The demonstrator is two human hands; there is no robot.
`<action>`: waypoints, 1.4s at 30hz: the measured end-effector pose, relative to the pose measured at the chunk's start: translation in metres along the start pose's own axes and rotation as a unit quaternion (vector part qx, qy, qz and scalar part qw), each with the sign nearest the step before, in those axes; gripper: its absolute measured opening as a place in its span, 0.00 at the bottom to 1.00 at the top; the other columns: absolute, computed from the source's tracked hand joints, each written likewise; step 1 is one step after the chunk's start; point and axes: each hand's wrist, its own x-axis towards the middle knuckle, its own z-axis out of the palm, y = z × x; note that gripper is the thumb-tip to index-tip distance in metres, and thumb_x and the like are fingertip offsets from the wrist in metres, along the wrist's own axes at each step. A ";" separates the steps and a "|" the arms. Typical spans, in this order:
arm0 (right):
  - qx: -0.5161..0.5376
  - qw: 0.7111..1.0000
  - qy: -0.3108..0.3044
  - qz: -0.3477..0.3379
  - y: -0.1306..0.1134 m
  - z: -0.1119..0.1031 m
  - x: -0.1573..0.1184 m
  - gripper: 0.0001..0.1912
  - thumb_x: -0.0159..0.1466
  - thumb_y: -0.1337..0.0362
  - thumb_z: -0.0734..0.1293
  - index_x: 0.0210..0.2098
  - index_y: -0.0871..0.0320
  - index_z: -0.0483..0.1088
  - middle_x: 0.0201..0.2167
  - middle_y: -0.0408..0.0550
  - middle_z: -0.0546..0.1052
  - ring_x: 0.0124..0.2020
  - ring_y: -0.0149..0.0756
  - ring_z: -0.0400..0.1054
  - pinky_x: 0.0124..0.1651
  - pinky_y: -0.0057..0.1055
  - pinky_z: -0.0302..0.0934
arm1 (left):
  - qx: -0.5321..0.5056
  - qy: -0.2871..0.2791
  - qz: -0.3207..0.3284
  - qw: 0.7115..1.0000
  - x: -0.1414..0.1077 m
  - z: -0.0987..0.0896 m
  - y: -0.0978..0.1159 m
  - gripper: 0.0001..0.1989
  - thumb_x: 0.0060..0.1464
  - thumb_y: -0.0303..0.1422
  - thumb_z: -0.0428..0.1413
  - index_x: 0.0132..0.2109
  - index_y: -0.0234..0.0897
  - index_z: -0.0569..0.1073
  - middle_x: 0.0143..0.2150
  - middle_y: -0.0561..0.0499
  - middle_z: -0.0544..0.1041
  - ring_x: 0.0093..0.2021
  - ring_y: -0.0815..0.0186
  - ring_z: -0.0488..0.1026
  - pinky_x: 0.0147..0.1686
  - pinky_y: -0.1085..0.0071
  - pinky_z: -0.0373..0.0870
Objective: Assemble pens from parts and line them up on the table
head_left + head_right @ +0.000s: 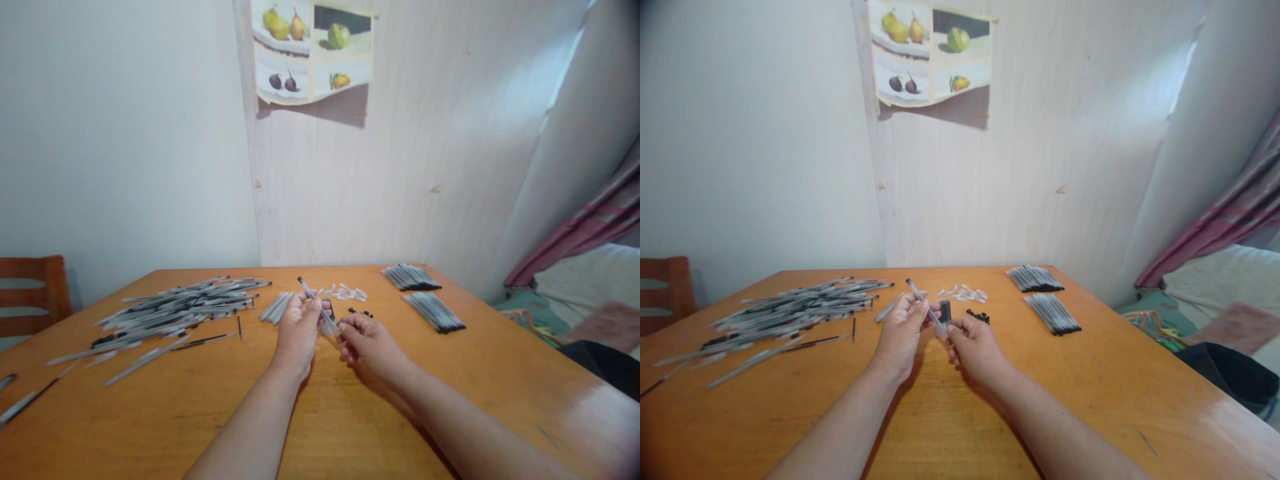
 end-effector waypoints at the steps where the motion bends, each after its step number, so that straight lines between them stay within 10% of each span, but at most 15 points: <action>1: -0.023 1.000 0.012 -0.010 0.000 -0.003 0.001 0.15 0.59 0.52 0.66 0.29 0.58 0.66 0.21 0.40 0.69 0.18 0.26 0.61 0.22 0.25 0.54 | 0.009 -0.002 0.010 1.000 0.000 0.000 -0.001 0.18 0.53 0.41 0.59 0.48 0.37 0.71 0.35 0.49 0.79 0.35 0.67 0.76 0.40 0.70 0.71; 8: -0.074 0.991 0.077 -0.083 -0.020 -0.027 -0.001 0.17 0.61 0.49 0.64 0.31 0.58 0.69 0.26 0.44 0.72 0.22 0.29 0.64 0.23 0.26 0.56 | 0.190 -0.110 0.128 0.967 0.003 -0.004 -0.013 0.12 0.56 0.34 0.56 0.47 0.40 0.77 0.44 0.46 0.79 0.45 0.61 0.74 0.48 0.66 0.67; 21: -0.299 0.940 0.070 -0.148 -0.032 -0.049 -0.006 0.16 0.62 0.57 0.63 0.21 0.57 0.67 0.17 0.40 0.67 0.23 0.31 0.59 0.27 0.28 0.48 | 0.557 -0.147 0.285 0.766 -0.007 -0.011 -0.006 0.12 0.60 0.33 0.52 0.45 0.50 0.78 0.41 0.49 0.78 0.47 0.57 0.69 0.47 0.58 0.56; 35: -0.400 0.906 0.052 -0.130 -0.032 -0.065 -0.015 0.12 0.60 0.60 0.63 0.23 0.57 0.70 0.21 0.43 0.72 0.24 0.32 0.62 0.28 0.28 0.49 | 0.557 -0.130 0.359 0.737 -0.009 -0.010 -0.005 0.15 0.57 0.34 0.56 0.51 0.49 0.76 0.53 0.47 0.75 0.55 0.54 0.66 0.55 0.53 0.56; 42: -0.413 0.874 0.235 -0.106 -0.027 -0.146 -0.005 0.15 0.59 0.55 0.63 0.22 0.57 0.68 0.20 0.43 0.70 0.25 0.34 0.63 0.28 0.28 0.50 | 0.557 -0.051 0.366 0.744 -0.004 -0.014 -0.008 0.19 0.56 0.34 0.55 0.55 0.46 0.73 0.58 0.45 0.71 0.58 0.52 0.64 0.57 0.53 0.59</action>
